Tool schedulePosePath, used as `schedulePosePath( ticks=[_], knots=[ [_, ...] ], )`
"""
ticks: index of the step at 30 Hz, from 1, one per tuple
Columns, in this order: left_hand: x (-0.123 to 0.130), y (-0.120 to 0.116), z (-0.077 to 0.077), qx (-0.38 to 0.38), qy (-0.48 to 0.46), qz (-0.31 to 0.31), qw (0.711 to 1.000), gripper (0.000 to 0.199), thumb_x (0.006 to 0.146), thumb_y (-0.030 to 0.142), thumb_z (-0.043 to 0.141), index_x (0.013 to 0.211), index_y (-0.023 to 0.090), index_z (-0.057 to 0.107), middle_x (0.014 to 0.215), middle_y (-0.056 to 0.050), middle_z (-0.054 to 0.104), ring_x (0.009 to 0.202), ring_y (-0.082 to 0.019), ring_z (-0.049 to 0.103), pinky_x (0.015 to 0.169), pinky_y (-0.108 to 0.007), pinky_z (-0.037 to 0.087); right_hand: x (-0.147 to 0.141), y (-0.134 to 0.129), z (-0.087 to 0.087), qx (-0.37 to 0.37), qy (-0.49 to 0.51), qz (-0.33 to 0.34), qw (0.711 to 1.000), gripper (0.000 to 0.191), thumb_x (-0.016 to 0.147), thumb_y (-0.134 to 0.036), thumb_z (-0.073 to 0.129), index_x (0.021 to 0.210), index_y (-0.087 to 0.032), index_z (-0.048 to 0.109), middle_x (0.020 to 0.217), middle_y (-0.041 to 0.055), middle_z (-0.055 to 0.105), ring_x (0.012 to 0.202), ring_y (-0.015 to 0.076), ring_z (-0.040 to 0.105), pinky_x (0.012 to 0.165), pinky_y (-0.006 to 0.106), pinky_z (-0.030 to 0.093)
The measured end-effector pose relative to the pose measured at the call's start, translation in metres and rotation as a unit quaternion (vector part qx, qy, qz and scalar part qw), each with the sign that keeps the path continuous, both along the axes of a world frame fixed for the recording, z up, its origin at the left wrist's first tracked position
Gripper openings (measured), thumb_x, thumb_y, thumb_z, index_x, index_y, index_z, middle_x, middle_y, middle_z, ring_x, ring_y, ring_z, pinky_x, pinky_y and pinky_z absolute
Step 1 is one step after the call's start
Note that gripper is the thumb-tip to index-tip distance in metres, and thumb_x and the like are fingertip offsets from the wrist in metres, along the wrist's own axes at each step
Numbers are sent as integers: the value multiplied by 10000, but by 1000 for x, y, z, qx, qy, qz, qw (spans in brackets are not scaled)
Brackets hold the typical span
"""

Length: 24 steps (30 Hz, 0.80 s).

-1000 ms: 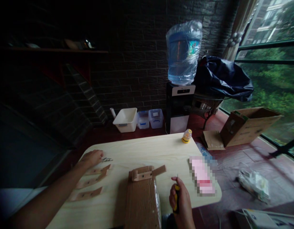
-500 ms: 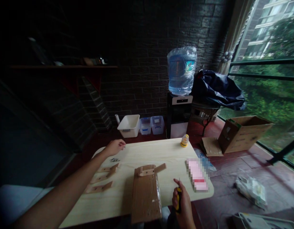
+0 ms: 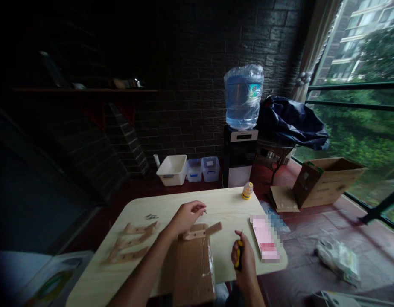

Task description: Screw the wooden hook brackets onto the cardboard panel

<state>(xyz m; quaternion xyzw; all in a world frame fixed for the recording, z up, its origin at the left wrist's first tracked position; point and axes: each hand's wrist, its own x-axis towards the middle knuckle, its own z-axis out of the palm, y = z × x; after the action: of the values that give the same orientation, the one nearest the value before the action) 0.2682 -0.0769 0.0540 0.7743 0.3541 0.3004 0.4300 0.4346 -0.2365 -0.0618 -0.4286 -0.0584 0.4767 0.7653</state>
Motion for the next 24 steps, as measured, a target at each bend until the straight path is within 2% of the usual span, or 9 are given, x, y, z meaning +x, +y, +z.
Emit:
schedulePosePath(
  ticks=[2, 5, 9, 13, 17, 20, 24],
  knots=[
    [-5, -6, -10, 23, -22, 32, 999, 155, 852, 304, 667, 950, 224, 757, 965, -70, 775, 909, -223, 720, 886, -321, 558, 8, 27, 9, 25, -8, 3, 1000, 461, 769, -555, 737, 1062, -219, 621, 588, -108, 452, 388, 36, 322, 351, 161, 238],
    [-14, -10, -22, 56, -28, 88, 994, 158, 869, 328, 665, 967, 248, 760, 955, -49, 770, 901, -211, 718, 892, -309, 560, 17, 69, 16, 52, -32, 27, 998, 426, 802, -553, 717, 1055, -219, 636, 609, -94, 473, 415, 43, 349, 371, 168, 270],
    [-23, -6, -42, 67, -46, 163, 983, 190, 895, 371, 643, 1007, 254, 742, 956, -41, 762, 911, -206, 717, 896, -307, 565, 18, 108, 4, 29, -90, 55, 994, 472, 797, -593, 708, 1073, -215, 658, 631, -69, 529, 451, 63, 411, 393, 183, 298],
    [-28, -6, -75, 14, -88, 224, 970, 199, 898, 417, 645, 984, 255, 722, 985, -46, 758, 959, -209, 716, 924, -310, 566, 8, 119, -10, -5, -141, 27, 990, 444, 803, -576, 718, 1027, -196, 671, 652, -35, 578, 580, 107, 529, 497, 199, 397],
    [-32, -9, -103, -68, -180, 305, 933, 285, 888, 488, 643, 1017, 237, 679, 1001, -77, 754, 966, -219, 726, 901, -319, 590, -3, 120, -7, -9, -124, -1, 992, 439, 842, -584, 669, 1053, -200, 643, 670, -31, 593, 601, 129, 563, 538, 229, 425],
    [-37, -6, -115, -104, -207, 329, 916, 329, 863, 510, 674, 1021, 221, 665, 964, -83, 751, 927, -214, 732, 865, -307, 605, -7, 123, -5, -13, -115, -10, 993, 430, 848, -581, 659, 1055, -206, 624, 657, -42, 569, 576, 133, 565, 529, 241, 426],
    [-40, 0, -120, -133, -225, 331, 907, 376, 835, 520, 706, 1030, 202, 658, 941, -75, 748, 861, -198, 737, 812, -286, 616, -11, 125, -6, -18, -78, -14, 997, 368, 856, -578, 642, 1009, -247, 595, 648, -72, 522, 528, 117, 541, 505, 240, 418]
  ],
)
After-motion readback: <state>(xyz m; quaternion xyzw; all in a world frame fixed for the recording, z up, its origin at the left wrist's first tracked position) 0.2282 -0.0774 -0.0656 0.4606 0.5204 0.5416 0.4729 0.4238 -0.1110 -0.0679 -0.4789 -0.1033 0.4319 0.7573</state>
